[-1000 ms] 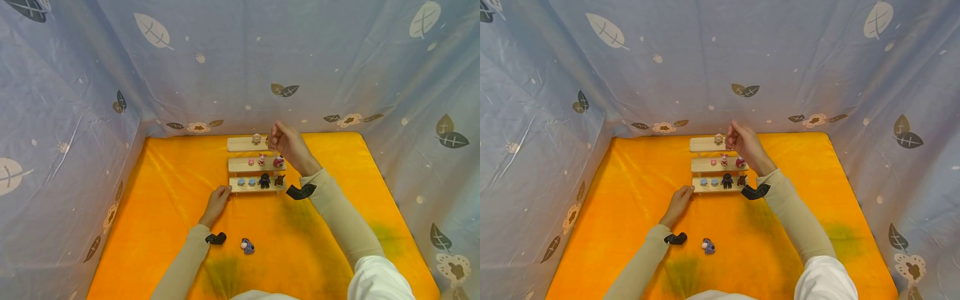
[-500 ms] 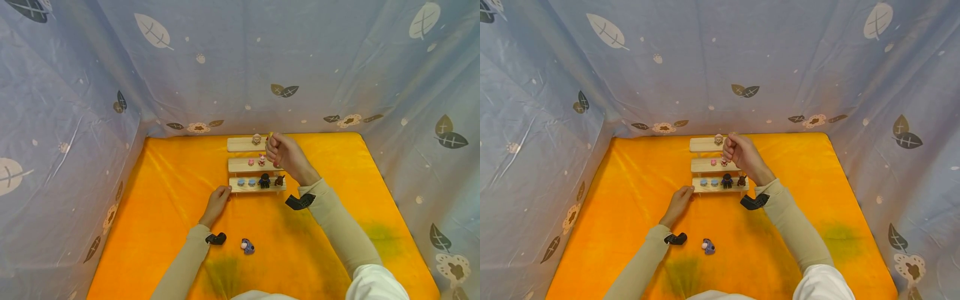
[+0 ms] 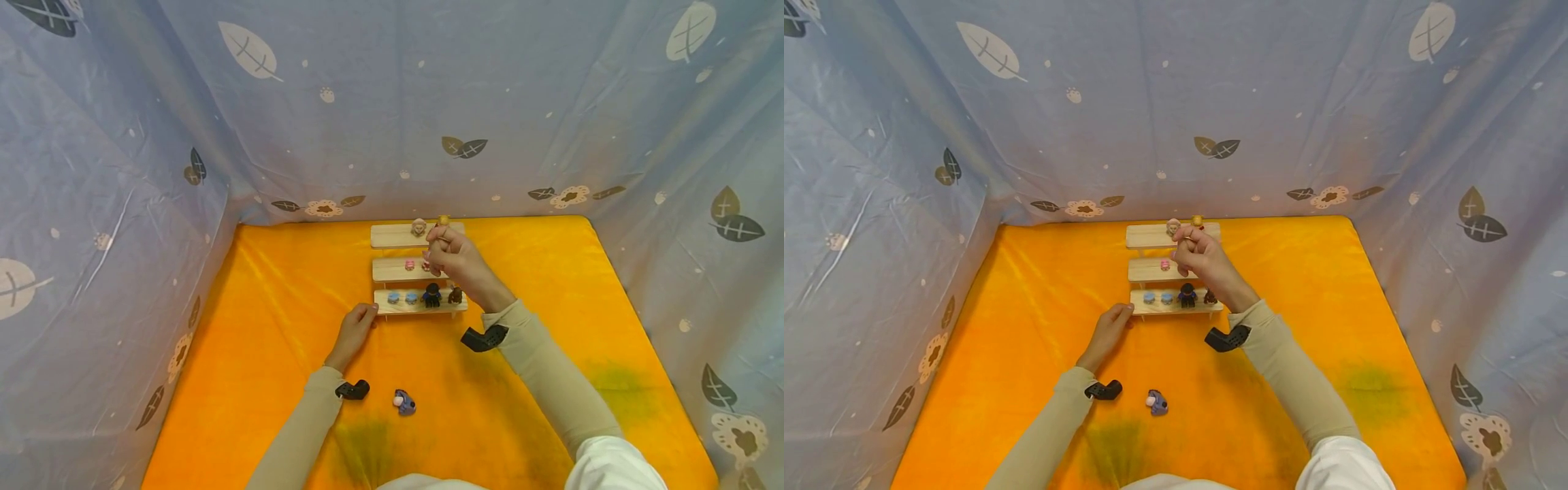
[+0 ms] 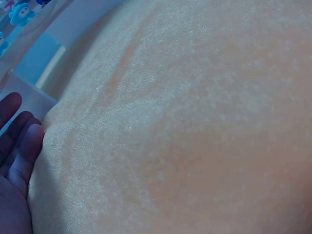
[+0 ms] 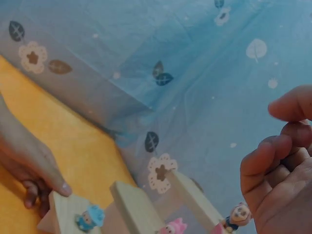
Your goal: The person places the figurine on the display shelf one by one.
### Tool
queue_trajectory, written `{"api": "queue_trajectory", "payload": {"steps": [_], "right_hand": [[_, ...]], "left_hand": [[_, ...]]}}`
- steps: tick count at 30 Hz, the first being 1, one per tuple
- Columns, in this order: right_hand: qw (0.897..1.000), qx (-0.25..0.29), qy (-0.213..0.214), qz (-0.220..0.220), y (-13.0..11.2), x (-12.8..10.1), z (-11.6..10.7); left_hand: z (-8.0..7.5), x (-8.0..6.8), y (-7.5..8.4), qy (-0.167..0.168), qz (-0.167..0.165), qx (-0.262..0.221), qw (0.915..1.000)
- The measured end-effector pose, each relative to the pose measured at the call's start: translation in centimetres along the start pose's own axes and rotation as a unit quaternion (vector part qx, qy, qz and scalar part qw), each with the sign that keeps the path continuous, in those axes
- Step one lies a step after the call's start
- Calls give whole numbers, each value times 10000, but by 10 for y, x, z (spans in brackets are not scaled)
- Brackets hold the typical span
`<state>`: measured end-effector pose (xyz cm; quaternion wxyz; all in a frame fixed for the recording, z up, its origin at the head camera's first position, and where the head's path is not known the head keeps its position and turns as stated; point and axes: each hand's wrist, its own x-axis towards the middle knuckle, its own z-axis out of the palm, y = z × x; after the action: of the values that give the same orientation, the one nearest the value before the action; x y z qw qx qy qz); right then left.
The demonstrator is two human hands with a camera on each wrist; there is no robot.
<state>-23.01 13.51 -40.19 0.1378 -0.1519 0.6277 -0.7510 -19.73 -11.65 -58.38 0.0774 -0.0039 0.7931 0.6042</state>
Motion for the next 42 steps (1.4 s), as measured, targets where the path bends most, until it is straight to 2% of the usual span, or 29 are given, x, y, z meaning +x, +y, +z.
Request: {"api": "queue_trajectory", "payload": {"steps": [14, 20, 26, 31, 42], "right_hand": [[9986, -261, -190, 422, 31, -14, 0], [9967, -332, -128, 729, 44, -20, 4], [9969, -209, -62, 753, 56, -24, 4], [9949, -242, -74, 977, 67, -30, 3], [9905, -577, -398, 1187, 95, -45, 12]], "left_hand": [[1, 1, 0, 16, -85, -60, 9999], [1, 2, -1, 6, -73, -25, 10000], [0, 1, -1, 8, 6, 2, 10000], [-1, 1, -1, -13, 26, -8, 10000], [-1, 1, 0, -32, 8, 30, 10000]]}}
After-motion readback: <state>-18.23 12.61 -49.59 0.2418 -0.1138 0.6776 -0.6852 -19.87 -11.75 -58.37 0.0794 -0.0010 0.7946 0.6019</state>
